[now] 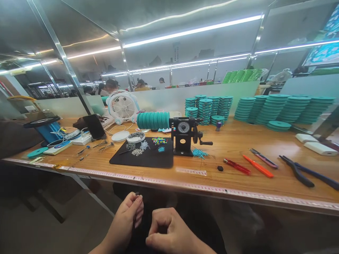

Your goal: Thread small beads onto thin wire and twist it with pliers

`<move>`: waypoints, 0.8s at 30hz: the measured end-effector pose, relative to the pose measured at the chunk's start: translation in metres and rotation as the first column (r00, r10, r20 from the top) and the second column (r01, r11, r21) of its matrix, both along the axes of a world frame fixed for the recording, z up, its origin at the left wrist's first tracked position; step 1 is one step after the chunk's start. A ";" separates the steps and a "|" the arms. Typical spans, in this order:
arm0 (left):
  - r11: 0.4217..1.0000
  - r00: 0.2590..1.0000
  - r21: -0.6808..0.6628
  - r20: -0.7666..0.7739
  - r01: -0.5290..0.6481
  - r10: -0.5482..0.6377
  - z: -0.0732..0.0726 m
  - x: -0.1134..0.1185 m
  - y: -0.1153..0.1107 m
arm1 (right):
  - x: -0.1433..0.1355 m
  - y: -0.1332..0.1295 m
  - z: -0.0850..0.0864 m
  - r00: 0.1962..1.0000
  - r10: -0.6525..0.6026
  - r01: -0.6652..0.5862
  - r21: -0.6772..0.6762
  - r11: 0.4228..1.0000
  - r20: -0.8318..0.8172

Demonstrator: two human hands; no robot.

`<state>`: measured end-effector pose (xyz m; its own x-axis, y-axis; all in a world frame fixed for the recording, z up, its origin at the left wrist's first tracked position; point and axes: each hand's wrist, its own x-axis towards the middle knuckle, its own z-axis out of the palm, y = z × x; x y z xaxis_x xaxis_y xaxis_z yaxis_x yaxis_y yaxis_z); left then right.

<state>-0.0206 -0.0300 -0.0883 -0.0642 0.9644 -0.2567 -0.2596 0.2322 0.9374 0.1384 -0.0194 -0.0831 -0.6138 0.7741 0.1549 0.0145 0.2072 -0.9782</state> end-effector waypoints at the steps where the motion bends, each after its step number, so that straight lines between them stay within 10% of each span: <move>1: 1.000 1.000 -0.013 0.014 0.006 -0.006 0.001 0.000 0.001 | 0.001 0.000 0.001 0.999 -0.014 0.014 -0.006 1.000 -0.037; 5: 0.973 0.971 -0.050 -0.077 0.224 -0.227 0.006 0.004 -0.001 | -0.001 0.005 0.001 0.945 -0.326 0.324 -0.060 0.944 -0.020; 9: 0.918 0.906 -0.070 -0.148 0.390 -0.396 0.009 0.009 -0.004 | -0.008 0.010 -0.005 0.936 -0.352 0.349 -0.113 0.930 -0.003; 16: 0.954 0.949 0.015 -0.105 0.300 -0.297 0.007 0.009 -0.008 | -0.008 0.008 -0.004 0.919 -0.395 0.395 -0.018 0.918 0.005; 24: 0.983 0.975 -0.027 0.141 0.179 -0.174 0.008 0.005 -0.008 | 0.002 0.014 -0.025 0.957 -0.229 0.146 -0.386 0.911 -0.177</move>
